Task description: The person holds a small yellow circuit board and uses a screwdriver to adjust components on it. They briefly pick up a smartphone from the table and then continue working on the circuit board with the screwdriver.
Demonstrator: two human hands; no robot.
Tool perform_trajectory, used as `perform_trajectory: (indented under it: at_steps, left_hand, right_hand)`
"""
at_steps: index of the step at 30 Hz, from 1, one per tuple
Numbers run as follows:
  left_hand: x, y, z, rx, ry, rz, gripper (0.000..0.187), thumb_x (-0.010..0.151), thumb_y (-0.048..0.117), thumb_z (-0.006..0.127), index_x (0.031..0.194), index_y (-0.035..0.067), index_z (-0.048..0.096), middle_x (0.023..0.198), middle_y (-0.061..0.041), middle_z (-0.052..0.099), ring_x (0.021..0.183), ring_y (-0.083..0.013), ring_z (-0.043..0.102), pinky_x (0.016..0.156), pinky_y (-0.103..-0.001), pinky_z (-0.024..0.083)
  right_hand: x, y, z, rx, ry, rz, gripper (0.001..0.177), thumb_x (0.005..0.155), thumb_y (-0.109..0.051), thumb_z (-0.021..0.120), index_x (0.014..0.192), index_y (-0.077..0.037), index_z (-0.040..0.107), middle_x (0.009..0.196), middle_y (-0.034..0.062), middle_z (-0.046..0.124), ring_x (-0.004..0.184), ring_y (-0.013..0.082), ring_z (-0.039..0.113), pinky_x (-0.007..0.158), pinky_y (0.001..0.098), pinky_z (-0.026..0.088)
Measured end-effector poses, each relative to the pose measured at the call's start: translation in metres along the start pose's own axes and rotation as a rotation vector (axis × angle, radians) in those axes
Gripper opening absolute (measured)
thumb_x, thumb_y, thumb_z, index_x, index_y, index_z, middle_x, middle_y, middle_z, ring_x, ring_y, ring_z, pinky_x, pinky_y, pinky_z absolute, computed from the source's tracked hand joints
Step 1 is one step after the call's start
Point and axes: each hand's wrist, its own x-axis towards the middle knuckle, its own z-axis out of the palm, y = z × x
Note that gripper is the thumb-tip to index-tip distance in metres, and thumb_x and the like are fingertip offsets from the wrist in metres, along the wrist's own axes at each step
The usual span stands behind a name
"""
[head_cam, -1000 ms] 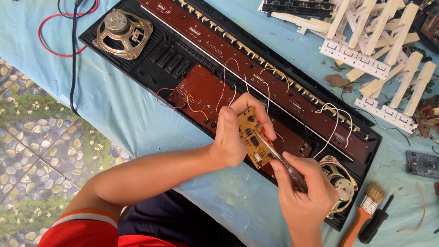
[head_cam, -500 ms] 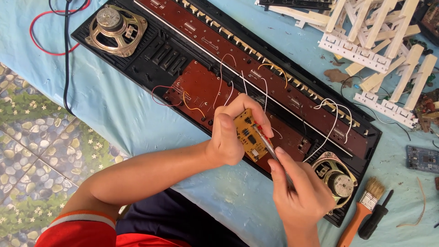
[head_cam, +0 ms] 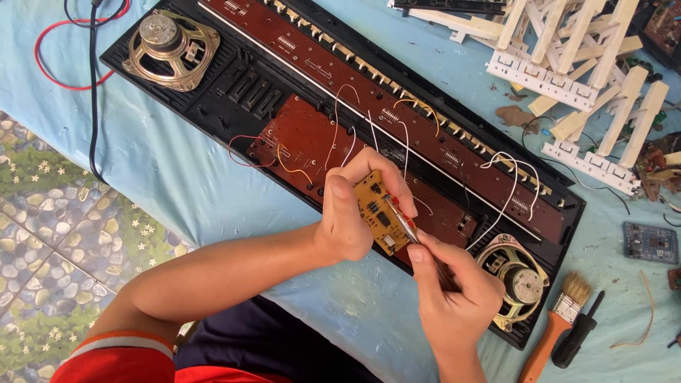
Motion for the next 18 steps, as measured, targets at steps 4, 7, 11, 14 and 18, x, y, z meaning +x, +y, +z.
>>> perform_trajectory:
  at_steps: [4, 7, 11, 14, 18]
  left_hand:
    - [0.001, 0.000, 0.003, 0.013, 0.003, -0.019, 0.071, 0.102, 0.073, 0.024, 0.091, 0.009, 0.052, 0.072, -0.008, 0.065, 0.060, -0.0164, 0.060, 0.059, -0.029, 0.052]
    - [-0.001, 0.001, 0.007, -0.008, 0.020, -0.030, 0.069, 0.102, 0.071, 0.023, 0.089, 0.009, 0.051, 0.070, -0.007, 0.064, 0.060, -0.0157, 0.058, 0.061, -0.029, 0.051]
    - [-0.002, -0.003, 0.005, -0.059, 0.028, -0.035, 0.068, 0.101, 0.073, 0.028, 0.091, 0.009, 0.049, 0.071, -0.009, 0.063, 0.059, -0.0164, 0.058, 0.056, -0.029, 0.050]
    - [0.000, -0.003, 0.003, -0.034, 0.020, 0.002, 0.068, 0.102, 0.072, 0.028, 0.091, 0.009, 0.050, 0.072, -0.008, 0.063, 0.059, -0.0165, 0.058, 0.055, -0.029, 0.050]
    - [0.001, -0.003, 0.003, 0.020, -0.005, 0.044, 0.070, 0.104, 0.071, 0.025, 0.092, 0.007, 0.051, 0.072, -0.009, 0.064, 0.060, -0.0174, 0.059, 0.058, -0.030, 0.051]
  right_hand:
    - [0.000, 0.023, -0.006, -0.289, 0.072, -0.390, 0.019, 0.093, -0.012, 0.081, 0.108, -0.003, 0.074, 0.073, 0.0075, 0.066, 0.052, 0.0158, 0.047, 0.049, 0.0298, 0.037]
    - [-0.001, 0.026, -0.012, -0.517, 0.034, -0.628, 0.031, 0.095, -0.012, 0.087, 0.120, -0.001, 0.074, 0.078, 0.0081, 0.067, 0.057, 0.0163, 0.055, 0.053, 0.0312, 0.050]
    - [-0.001, 0.010, 0.000, -0.248, 0.076, -0.358, 0.016, 0.092, -0.008, 0.080, 0.104, 0.002, 0.075, 0.071, 0.0077, 0.068, 0.050, 0.0119, 0.045, 0.046, 0.0268, 0.037]
    - [-0.001, 0.002, 0.003, -0.075, 0.043, -0.106, 0.014, 0.092, -0.008, 0.076, 0.102, 0.002, 0.075, 0.081, 0.0083, 0.075, 0.053, 0.0057, 0.051, 0.047, 0.0209, 0.040]
    - [-0.001, 0.002, 0.003, 0.033, 0.028, 0.133, 0.014, 0.091, -0.009, 0.076, 0.102, -0.001, 0.077, 0.088, 0.0063, 0.078, 0.059, 0.0038, 0.059, 0.052, 0.0178, 0.045]
